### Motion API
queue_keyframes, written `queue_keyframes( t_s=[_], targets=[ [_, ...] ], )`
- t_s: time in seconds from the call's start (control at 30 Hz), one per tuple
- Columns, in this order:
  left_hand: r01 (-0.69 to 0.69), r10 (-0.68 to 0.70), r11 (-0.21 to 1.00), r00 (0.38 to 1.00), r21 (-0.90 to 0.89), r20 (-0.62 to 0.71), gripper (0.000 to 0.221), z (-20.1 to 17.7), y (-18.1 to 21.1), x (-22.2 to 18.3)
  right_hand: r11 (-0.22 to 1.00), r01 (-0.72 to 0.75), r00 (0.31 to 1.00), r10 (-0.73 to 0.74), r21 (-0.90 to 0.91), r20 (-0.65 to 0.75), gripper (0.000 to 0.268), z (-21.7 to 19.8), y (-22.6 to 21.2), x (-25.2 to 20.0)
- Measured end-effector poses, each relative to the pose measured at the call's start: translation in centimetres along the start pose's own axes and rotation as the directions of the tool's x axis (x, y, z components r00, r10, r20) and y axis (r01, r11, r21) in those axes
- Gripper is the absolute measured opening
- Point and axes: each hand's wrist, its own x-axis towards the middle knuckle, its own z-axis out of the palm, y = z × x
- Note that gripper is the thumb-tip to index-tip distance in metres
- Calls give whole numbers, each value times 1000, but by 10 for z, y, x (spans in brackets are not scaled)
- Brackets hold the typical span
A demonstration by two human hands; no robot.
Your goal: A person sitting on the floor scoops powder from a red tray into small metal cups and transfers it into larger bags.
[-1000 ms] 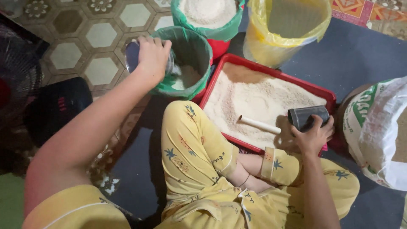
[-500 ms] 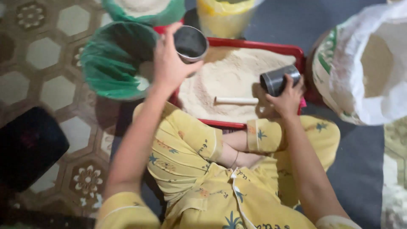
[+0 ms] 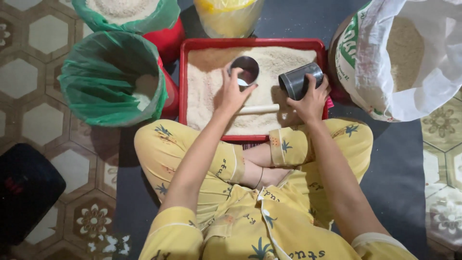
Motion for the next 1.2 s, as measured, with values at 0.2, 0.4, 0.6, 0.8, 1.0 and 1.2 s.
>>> queue_keyframes(
  t_s=[0.2, 0.4, 0.6, 0.8, 1.0, 1.2],
  targets=[
    [-136, 118, 962, 989, 237, 87, 72, 12, 5, -20, 1000, -4, 1000, 4, -3, 16, 96, -5, -3, 0],
    [-354, 359, 823, 930, 444, 76, 53, 47, -26, -46, 1000, 0, 1000, 0, -2, 18, 95, -3, -2, 1],
    [-416, 398, 619, 897, 667, 190, 43, 100, -84, -43, 1000, 9, 1000, -9, 9, 15, 97, -9, -5, -2],
    [-369, 383, 729, 918, 576, 104, 35, 24, -38, -54, 1000, 13, 1000, -13, 5, 18, 95, -7, -3, -2],
    [-2, 82, 876, 986, 483, -146, 28, -33, -65, -29, 1000, 8, 999, -8, 15, 31, 94, -8, -4, -3],
    [255, -15, 791, 917, 556, -399, 39, -9, -89, -7, 1000, -2, 1000, 2, 13, 28, 96, -9, -4, -3]
  ],
)
